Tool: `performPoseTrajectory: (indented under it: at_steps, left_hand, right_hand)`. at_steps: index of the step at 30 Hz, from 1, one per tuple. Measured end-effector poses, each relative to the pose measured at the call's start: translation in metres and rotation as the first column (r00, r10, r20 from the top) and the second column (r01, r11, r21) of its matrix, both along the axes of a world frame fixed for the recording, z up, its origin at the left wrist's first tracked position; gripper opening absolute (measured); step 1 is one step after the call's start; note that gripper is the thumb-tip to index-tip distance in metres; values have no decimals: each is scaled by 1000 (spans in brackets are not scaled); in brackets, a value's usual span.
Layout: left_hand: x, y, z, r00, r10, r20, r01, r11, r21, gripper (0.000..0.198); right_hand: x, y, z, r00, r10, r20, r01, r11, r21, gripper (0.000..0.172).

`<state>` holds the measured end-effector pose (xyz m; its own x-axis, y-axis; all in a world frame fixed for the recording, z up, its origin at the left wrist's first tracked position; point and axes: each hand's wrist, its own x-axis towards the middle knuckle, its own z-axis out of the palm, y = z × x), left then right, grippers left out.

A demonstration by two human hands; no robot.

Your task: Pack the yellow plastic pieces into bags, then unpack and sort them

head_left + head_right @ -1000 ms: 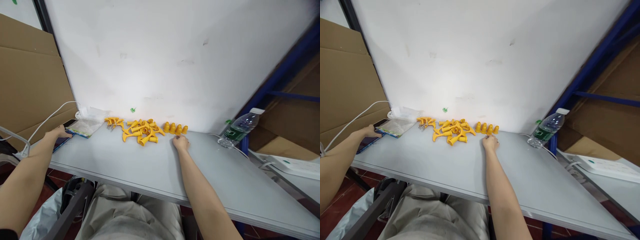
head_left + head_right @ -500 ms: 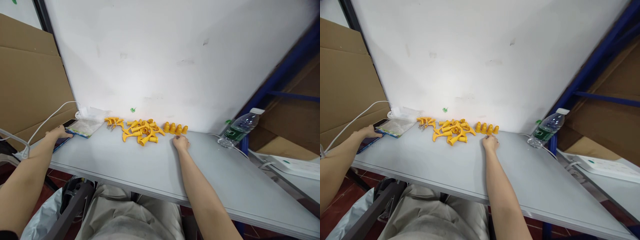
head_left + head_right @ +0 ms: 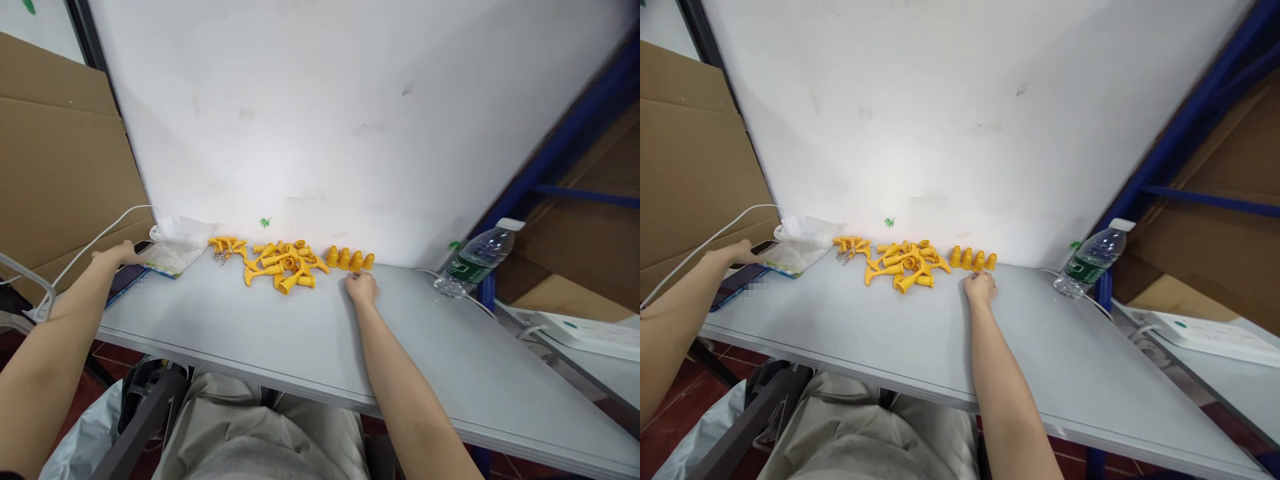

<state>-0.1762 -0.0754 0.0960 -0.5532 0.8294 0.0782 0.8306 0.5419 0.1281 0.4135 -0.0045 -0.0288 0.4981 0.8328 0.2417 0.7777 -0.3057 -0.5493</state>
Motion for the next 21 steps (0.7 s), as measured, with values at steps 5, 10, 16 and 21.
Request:
performPoseTrajectory:
  at_steps: [5, 10, 16, 21]
  left_hand:
    - [75, 12, 25, 974, -221, -54, 224, 972, 66, 56]
    - [165, 35, 7, 770, -635, 61, 603, 756, 256, 43]
    - [265, 45, -29, 446, -872, 200, 819, 488, 303, 28]
    - [311, 50, -48, 414, -910, 16, 866, 400, 299, 26]
  right_hand:
    - [-3, -2, 4, 999, 33, -12, -32, 995, 95, 27]
    - [-19, -5, 12, 969, 246, 25, -245, 946, 213, 21]
    - [-46, -10, 20, 867, 494, 67, -496, 839, 222, 18]
    - [-65, -16, 23, 762, 638, 114, -641, 715, 278, 22]
